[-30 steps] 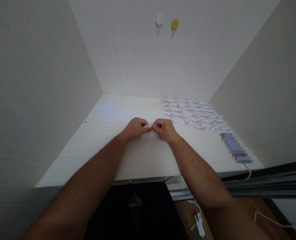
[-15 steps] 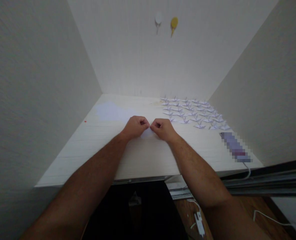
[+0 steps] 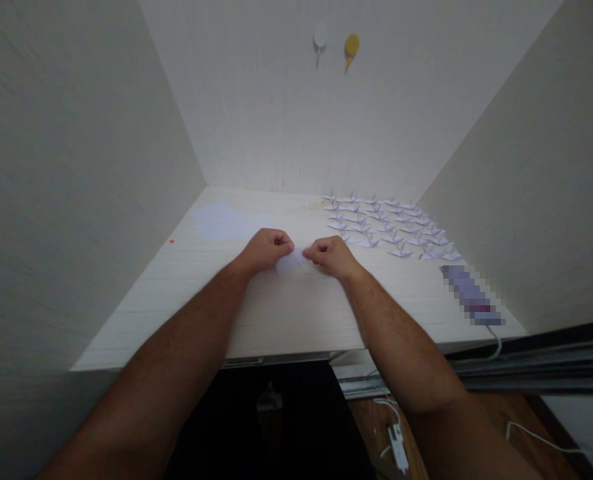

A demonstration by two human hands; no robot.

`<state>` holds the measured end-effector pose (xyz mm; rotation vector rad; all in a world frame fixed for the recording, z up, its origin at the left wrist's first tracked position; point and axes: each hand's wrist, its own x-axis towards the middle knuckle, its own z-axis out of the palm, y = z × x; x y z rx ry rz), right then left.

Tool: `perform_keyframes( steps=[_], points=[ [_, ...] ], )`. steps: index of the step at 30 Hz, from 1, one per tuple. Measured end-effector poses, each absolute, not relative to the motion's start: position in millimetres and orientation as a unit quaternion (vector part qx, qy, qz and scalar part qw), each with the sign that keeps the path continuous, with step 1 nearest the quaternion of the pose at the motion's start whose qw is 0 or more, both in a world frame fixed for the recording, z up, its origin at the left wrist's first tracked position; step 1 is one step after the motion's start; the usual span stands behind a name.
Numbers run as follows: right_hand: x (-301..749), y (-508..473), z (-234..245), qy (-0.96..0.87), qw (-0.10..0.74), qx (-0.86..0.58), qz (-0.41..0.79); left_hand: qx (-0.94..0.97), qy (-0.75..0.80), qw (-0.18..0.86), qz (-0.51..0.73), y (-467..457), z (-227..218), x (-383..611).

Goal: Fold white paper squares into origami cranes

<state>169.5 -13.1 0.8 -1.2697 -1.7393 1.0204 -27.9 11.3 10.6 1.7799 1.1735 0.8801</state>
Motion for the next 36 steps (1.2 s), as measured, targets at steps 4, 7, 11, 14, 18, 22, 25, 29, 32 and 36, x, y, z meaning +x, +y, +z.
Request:
perform_keyframes(
  steps=[4, 7, 11, 14, 18, 22, 25, 29, 32, 36],
  points=[
    [170.3, -13.6, 1.2, -0.646, 0.396, -0.481, 0.441, 0.674, 0.452, 0.461, 0.358, 12.2, 9.7, -31.5],
    [170.7, -12.5, 0.8, -0.624, 0.414, -0.470, 0.467, 0.640, 0.442, 0.507, 0.371, 13.0, 9.2, -33.2],
    [171.4, -12.4, 1.5, -0.617, 0.426, -0.456, 0.479, 0.594, 0.423, 0.568, 0.382, 12.5, 10.6, -33.6],
    [172.8, -13.2, 2.5, -0.614, 0.420, -0.450, 0.494, 0.565, 0.405, 0.612, 0.377, 11.1, 13.0, -35.4],
    [175.4, -12.3, 1.9, -0.603, 0.426, -0.428, 0.521, 0.530, 0.362, 0.661, 0.389, 9.5, 15.1, -40.2],
    [174.7, -11.5, 2.1, -0.570, 0.447, -0.407, 0.557, 0.499, 0.319, 0.675, 0.440, 7.9, 14.9, -39.9],
    [172.0, -11.7, 1.6, -0.550, 0.443, -0.405, 0.581, 0.504, 0.306, 0.672, 0.448, 5.4, 15.0, -34.2],
    [169.9, -12.7, -1.8, -0.555, 0.413, -0.395, 0.605, 0.527, 0.289, 0.654, 0.460, 2.4, 15.4, -28.0],
    [170.1, -13.3, -3.3, -0.593, 0.376, -0.407, 0.585, 0.550, 0.269, 0.638, 0.468, 3.5, 14.4, -27.2],
    [170.9, -11.4, -1.5, -0.625, 0.419, -0.446, 0.485, 0.552, 0.303, 0.614, 0.476, 8.5, 11.4, -27.3]
  ],
)
